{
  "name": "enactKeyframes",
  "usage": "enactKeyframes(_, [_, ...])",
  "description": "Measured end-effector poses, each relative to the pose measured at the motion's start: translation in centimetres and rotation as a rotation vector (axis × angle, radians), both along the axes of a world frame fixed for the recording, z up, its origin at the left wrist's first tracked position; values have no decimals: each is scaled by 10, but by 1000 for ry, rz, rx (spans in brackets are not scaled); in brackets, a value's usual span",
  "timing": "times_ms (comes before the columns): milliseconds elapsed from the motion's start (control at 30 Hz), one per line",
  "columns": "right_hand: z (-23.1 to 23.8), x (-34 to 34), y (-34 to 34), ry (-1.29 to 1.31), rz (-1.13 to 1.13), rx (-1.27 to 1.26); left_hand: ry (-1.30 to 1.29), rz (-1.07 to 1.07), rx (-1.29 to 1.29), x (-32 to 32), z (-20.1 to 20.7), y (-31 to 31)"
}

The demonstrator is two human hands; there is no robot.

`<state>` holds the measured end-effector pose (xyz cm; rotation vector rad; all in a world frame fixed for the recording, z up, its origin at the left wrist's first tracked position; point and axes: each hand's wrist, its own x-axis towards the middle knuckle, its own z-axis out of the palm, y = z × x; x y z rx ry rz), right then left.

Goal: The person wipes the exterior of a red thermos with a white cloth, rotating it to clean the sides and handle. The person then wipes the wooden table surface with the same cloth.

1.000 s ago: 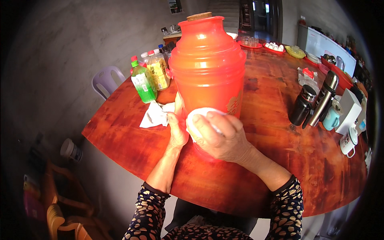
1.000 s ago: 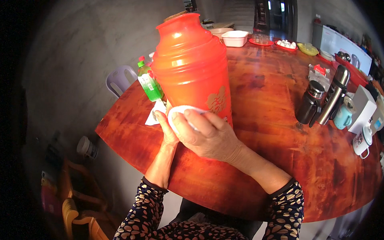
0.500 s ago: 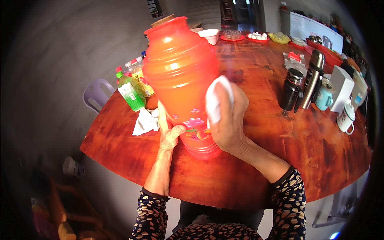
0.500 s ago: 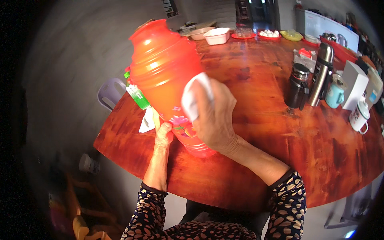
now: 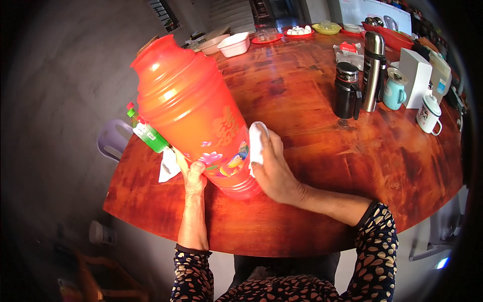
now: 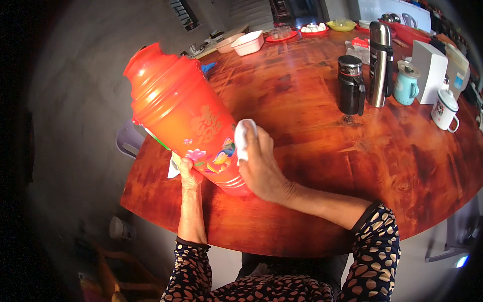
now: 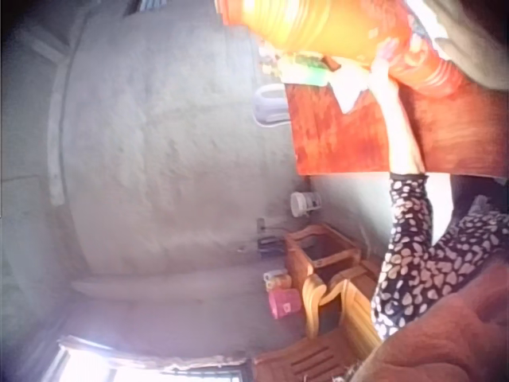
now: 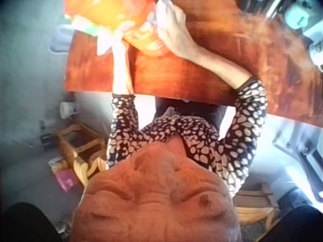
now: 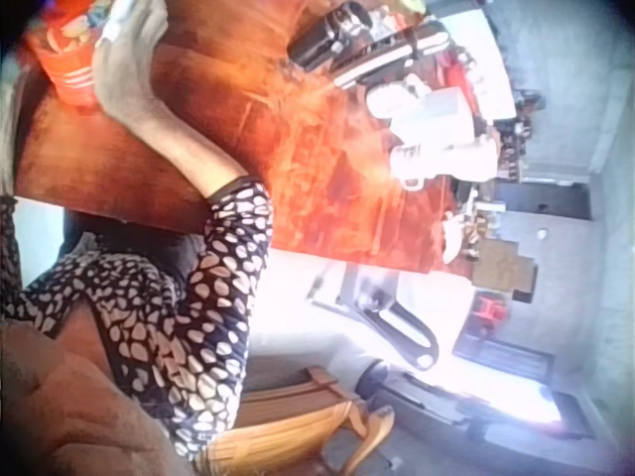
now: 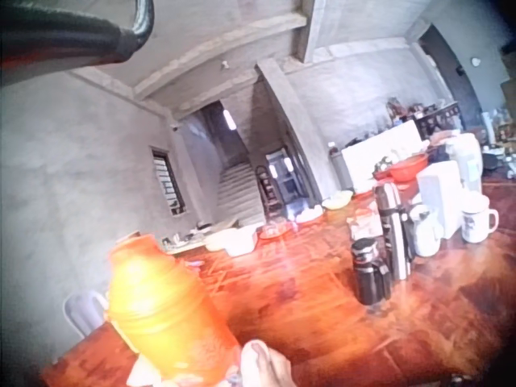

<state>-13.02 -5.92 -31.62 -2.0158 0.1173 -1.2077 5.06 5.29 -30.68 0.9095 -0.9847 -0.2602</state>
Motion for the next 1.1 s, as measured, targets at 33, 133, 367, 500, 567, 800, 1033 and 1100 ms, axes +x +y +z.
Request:
enactKeyframes(33, [3,-2,11,-88,-67,-92,12,-7,-2,2,-2,0])
enactKeyframes(133, [3,-5,19,-155,-284,-570,0,10,9,2,-2,1])
enactKeyframes(367, [-8,-4,10,-122,-90,-917,-7,72,11,-9,6,-2])
enactKeyframes(500, [3,-11,2,-218,8,-644,-8,29,-33,-7,8,1])
enactKeyframes(567, [3,-8,-8,-178,-77,-511,15,27,-18,-5,6,1])
enactKeyframes(800, [-1,-6,-31,107,42,151,-1,-14,-31,0,0,-1])
enactKeyframes(1033, [10,-5,4,-211,-31,-92,-22,-13,-3,-7,5,4])
enactKeyframes(1100, [12,-2,9,-259,-83,-186,13,-4,20,-8,1,3])
